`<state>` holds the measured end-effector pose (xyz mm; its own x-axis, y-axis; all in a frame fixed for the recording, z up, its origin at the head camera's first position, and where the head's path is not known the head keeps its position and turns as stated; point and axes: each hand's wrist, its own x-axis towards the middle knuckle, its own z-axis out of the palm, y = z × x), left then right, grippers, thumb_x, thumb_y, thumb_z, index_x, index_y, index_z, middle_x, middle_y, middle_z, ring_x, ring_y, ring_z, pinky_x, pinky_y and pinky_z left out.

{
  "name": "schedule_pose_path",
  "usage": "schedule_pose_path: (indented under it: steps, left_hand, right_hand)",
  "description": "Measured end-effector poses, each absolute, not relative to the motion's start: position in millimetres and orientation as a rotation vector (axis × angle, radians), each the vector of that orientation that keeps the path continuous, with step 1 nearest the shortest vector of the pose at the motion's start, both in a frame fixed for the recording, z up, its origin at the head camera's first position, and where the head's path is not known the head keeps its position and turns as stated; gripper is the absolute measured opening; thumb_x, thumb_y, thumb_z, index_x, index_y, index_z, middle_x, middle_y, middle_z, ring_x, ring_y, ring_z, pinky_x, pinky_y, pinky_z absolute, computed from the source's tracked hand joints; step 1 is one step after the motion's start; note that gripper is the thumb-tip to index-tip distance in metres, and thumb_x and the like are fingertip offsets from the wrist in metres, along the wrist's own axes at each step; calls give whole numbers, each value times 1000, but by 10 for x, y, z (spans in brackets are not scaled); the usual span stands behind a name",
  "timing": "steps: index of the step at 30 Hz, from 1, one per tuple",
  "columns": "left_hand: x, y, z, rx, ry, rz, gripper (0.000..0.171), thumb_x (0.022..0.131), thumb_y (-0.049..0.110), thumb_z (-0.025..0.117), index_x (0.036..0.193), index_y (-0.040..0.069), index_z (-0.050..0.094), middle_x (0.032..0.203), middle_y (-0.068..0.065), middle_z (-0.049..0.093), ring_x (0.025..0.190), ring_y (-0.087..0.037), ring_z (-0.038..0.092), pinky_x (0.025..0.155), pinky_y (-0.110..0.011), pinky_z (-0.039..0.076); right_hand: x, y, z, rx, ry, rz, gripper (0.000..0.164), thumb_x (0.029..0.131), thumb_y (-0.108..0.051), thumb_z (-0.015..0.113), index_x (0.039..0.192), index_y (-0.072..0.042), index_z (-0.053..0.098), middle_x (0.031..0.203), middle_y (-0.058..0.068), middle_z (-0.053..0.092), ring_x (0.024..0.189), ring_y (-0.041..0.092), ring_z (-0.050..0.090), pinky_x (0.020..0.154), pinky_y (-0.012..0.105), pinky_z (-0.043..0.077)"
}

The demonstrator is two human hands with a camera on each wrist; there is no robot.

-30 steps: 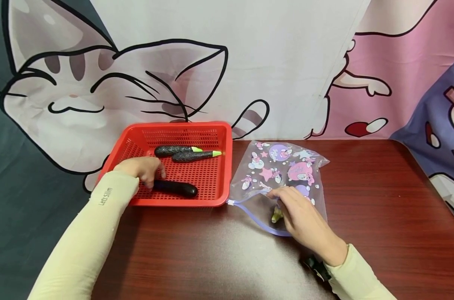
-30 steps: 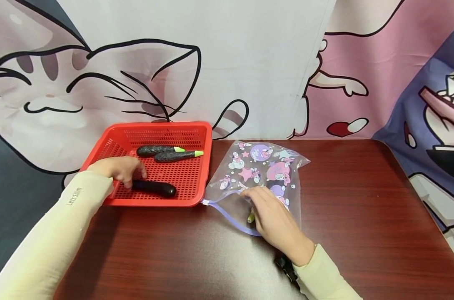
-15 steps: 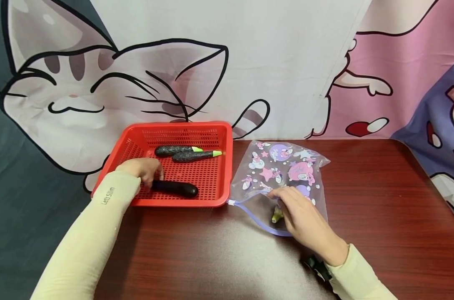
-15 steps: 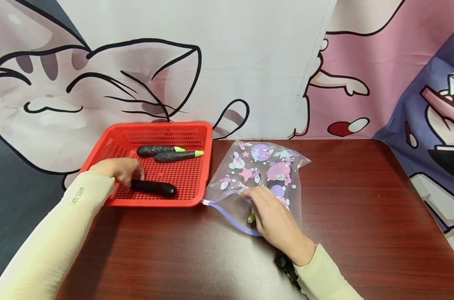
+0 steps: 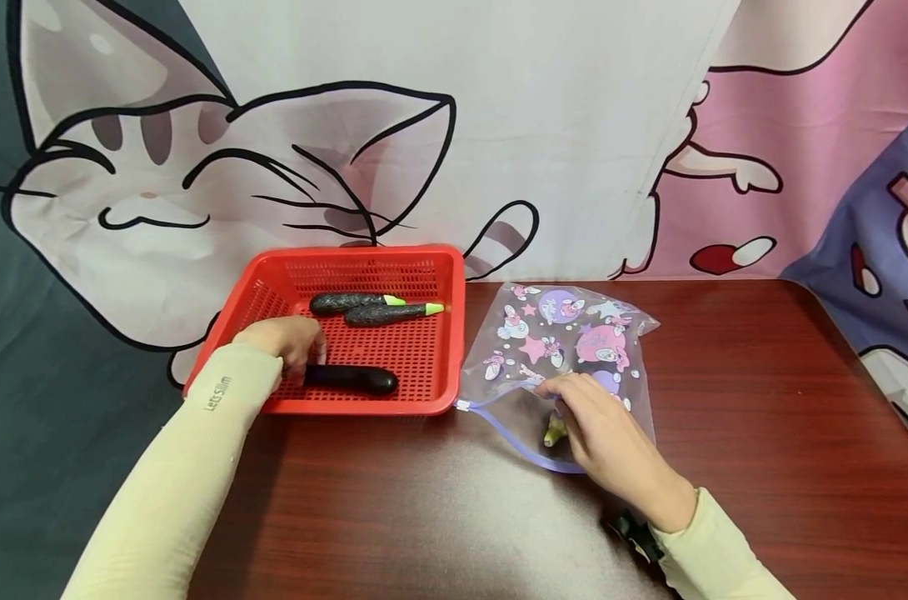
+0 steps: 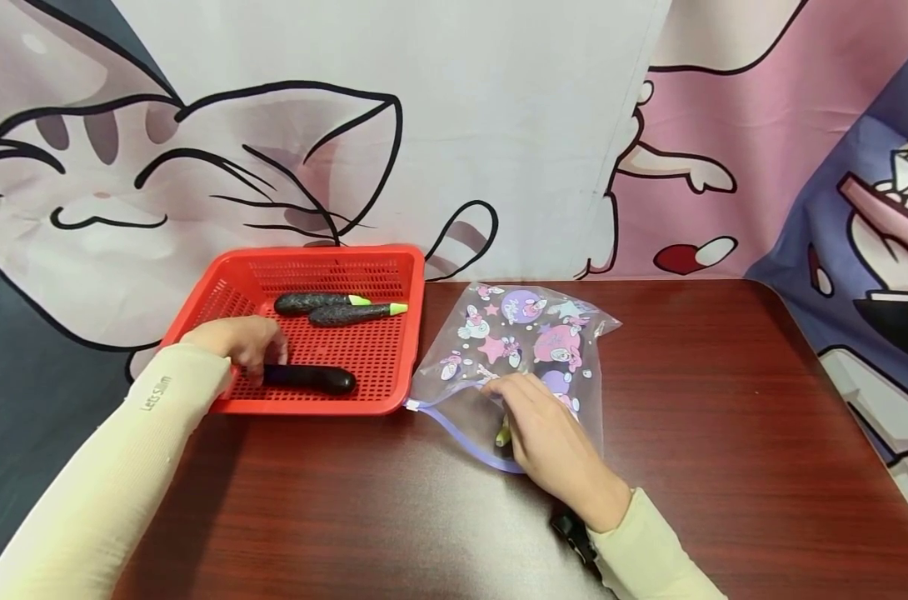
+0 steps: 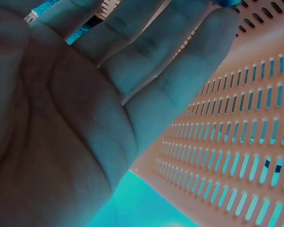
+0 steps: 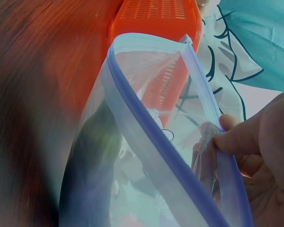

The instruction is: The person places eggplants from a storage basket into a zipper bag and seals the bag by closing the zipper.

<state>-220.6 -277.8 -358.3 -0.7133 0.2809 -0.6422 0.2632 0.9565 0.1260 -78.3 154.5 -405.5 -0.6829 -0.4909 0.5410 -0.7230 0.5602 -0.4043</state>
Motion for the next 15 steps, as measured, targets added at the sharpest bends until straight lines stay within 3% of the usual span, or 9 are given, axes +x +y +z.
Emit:
schedule_pose_path:
  steps: [7, 15]
  left_hand:
    - [-2162, -2767, -3538, 338, 2399, 61, 36, 70, -3, 86, 99, 12, 71, 90, -5, 65, 87, -24, 58, 76, -41, 52]
    - [-2149, -2761, -3481, 355, 2407, 43, 38, 71, 5, 89, 104, 9, 71, 97, -8, 64, 87, -24, 56, 72, -39, 51]
  right_hand:
    - [-781, 1545, -4050, 985, -2438, 883, 23, 92, 7, 55, 111, -3, 64, 108, 2, 65, 97, 16, 59, 87, 27, 43]
    - [-780, 1539, -4054, 980, -2437, 864, 26, 90, 9, 57, 111, -5, 63, 107, 2, 65, 97, 16, 59, 87, 27, 44]
